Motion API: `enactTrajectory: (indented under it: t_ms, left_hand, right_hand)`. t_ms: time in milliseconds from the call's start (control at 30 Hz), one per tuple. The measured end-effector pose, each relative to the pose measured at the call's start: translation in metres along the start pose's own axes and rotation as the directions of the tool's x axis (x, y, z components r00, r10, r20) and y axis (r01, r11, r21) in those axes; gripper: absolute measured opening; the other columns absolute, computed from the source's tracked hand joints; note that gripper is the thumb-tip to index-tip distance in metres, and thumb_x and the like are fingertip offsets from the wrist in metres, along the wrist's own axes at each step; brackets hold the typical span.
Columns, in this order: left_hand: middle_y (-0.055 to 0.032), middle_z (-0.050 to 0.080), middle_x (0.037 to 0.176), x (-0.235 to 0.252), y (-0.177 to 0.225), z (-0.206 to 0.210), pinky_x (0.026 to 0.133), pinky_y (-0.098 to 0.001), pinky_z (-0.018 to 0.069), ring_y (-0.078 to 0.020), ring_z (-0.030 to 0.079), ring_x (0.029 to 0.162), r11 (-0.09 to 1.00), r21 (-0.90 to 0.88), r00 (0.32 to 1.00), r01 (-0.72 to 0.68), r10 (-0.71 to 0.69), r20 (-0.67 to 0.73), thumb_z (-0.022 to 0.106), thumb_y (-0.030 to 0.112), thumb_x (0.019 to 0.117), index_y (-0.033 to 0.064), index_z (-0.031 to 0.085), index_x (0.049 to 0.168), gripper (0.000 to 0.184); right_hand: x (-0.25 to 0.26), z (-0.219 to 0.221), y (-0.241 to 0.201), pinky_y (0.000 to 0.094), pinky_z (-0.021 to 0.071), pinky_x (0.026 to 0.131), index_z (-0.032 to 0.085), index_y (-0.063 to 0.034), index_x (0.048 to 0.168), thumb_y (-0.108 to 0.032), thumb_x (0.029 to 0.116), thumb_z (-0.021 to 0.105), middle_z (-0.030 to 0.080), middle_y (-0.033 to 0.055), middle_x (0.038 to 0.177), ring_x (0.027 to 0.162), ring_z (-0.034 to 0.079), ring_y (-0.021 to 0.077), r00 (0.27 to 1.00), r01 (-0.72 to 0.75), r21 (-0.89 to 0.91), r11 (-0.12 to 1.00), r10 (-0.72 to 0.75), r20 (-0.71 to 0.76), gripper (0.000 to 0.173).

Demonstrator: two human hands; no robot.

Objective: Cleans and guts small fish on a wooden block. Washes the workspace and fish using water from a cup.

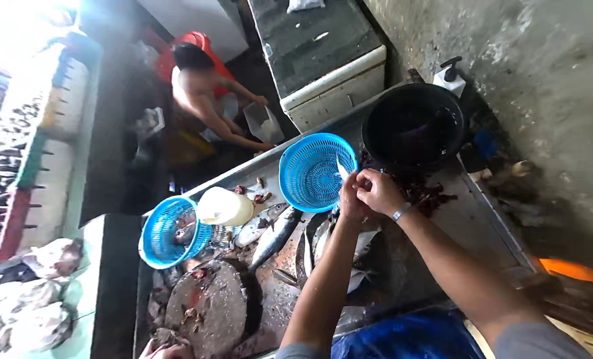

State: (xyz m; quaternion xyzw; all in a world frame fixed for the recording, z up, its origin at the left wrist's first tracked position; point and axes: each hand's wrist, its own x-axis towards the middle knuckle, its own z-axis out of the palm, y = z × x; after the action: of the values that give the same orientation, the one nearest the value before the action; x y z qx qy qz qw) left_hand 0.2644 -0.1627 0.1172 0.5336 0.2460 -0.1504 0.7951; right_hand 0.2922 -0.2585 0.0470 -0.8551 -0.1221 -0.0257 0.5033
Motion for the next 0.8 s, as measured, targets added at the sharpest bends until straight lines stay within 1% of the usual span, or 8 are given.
enactTrajectory:
  t_ms: [33, 67, 133, 200, 400, 600, 733, 800]
  left_hand:
    - [0.0037, 0.063, 0.089, 0.038, -0.04, -0.032, 0.069, -0.024, 0.0534, -0.0046, 0.062, 0.076, 0.985, -0.1, 0.97, -0.141, 0.158, 0.186, 0.043, 0.038, 0.1076, 0.0167, 0.061, 0.114, 0.028]
    - [0.0045, 0.064, 0.087, 0.056, -0.06, -0.043, 0.066, -0.0266, 0.0543, -0.0058, 0.062, 0.074, 0.975, -0.14, 0.961, -0.174, 0.199, 0.193, 0.05, 0.042, 0.1032, 0.0198, 0.062, 0.111, 0.026]
    - [0.0028, 0.064, 0.084, 0.053, -0.068, -0.047, 0.064, -0.0304, 0.0551, -0.0092, 0.062, 0.071, 0.974, -0.159, 0.982, -0.159, 0.173, 0.075, 0.056, 0.04, 0.0987, 0.0203, 0.062, 0.108, 0.023]
    - [-0.0017, 0.065, 0.09, 0.042, -0.068, -0.052, 0.067, -0.0352, 0.0568, -0.0136, 0.065, 0.076, 0.978, -0.13, 0.985, -0.162, 0.168, 0.031, 0.06, 0.037, 0.0976, 0.0174, 0.058, 0.118, 0.028]
    - [-0.008, 0.067, 0.106, 0.022, -0.081, -0.071, 0.069, -0.0406, 0.0576, -0.0195, 0.067, 0.084, 0.957, -0.001, 0.954, -0.29, 0.289, -0.076, 0.068, 0.032, 0.0946, 0.021, 0.042, 0.142, 0.056]
    - [-0.0091, 0.065, 0.106, 0.007, -0.087, -0.071, 0.063, -0.0368, 0.0565, -0.018, 0.066, 0.08, 0.922, 0.08, 0.916, -0.378, 0.385, -0.112, 0.07, 0.025, 0.0955, 0.0201, 0.038, 0.146, 0.06]
    - [-0.0085, 0.064, 0.113, 0.005, -0.091, -0.071, 0.069, -0.0372, 0.0567, -0.0178, 0.066, 0.087, 0.936, 0.053, 0.926, -0.348, 0.352, -0.138, 0.069, 0.029, 0.0957, 0.0202, 0.037, 0.147, 0.061]
    - [-0.0093, 0.063, 0.12, 0.005, -0.092, -0.069, 0.073, -0.0389, 0.0571, -0.0191, 0.065, 0.094, 0.936, 0.051, 0.924, -0.349, 0.353, -0.149, 0.07, 0.029, 0.0949, 0.0188, 0.038, 0.147, 0.062]
  right_hand:
    - [-0.008, 0.005, 0.001, 0.0525, 0.0588, 0.074, 0.07, -0.0064, 0.101, -0.008, 0.0813, 0.073, 0.07, 0.0121, 0.099, 0.087, 0.069, 0.0273, 1.0, 0.007, 0.028, 1.0, -0.006, -0.031, 0.02]
    - [-0.015, 0.007, 0.001, 0.0513, 0.0588, 0.073, 0.07, -0.0058, 0.1, -0.006, 0.0803, 0.073, 0.071, 0.0118, 0.099, 0.086, 0.069, 0.0262, 0.999, 0.011, 0.074, 0.997, -0.009, -0.039, 0.02]
    - [-0.028, 0.01, 0.001, 0.0465, 0.0594, 0.073, 0.07, -0.0055, 0.1, -0.004, 0.0839, 0.069, 0.071, 0.0105, 0.101, 0.084, 0.069, 0.0222, 1.0, -0.015, 0.199, 0.98, 0.016, -0.002, 0.016]
    - [-0.037, 0.016, 0.004, 0.0413, 0.0575, 0.062, 0.069, -0.0067, 0.097, -0.004, 0.0861, 0.065, 0.071, 0.0083, 0.095, 0.07, 0.065, 0.0183, 0.998, -0.06, 0.278, 0.959, 0.062, 0.001, 0.012]
    - [-0.049, 0.032, 0.017, 0.0452, 0.0621, 0.079, 0.076, -0.0063, 0.103, -0.012, 0.0888, 0.074, 0.074, 0.0088, 0.108, 0.086, 0.072, 0.0198, 0.971, -0.207, 0.302, 0.931, 0.157, 0.18, 0.016]
    - [-0.054, 0.032, 0.017, 0.042, 0.0634, 0.069, 0.073, -0.0025, 0.106, -0.015, 0.0906, 0.076, 0.074, 0.0124, 0.09, 0.072, 0.071, 0.021, 0.903, -0.355, 0.4, 0.845, 0.198, 0.382, 0.02]
    - [-0.055, 0.037, 0.018, 0.0455, 0.0607, 0.073, 0.069, -0.0035, 0.111, -0.02, 0.096, 0.07, 0.07, 0.0121, 0.091, 0.076, 0.069, 0.0213, 0.916, -0.241, 0.267, 0.933, 0.128, 0.381, 0.022]
    - [-0.056, 0.041, 0.022, 0.0494, 0.0588, 0.085, 0.069, -0.0055, 0.115, -0.023, 0.0997, 0.065, 0.071, 0.0112, 0.103, 0.091, 0.069, 0.0229, 0.936, -0.13, 0.143, 0.981, 0.073, 0.345, 0.024]
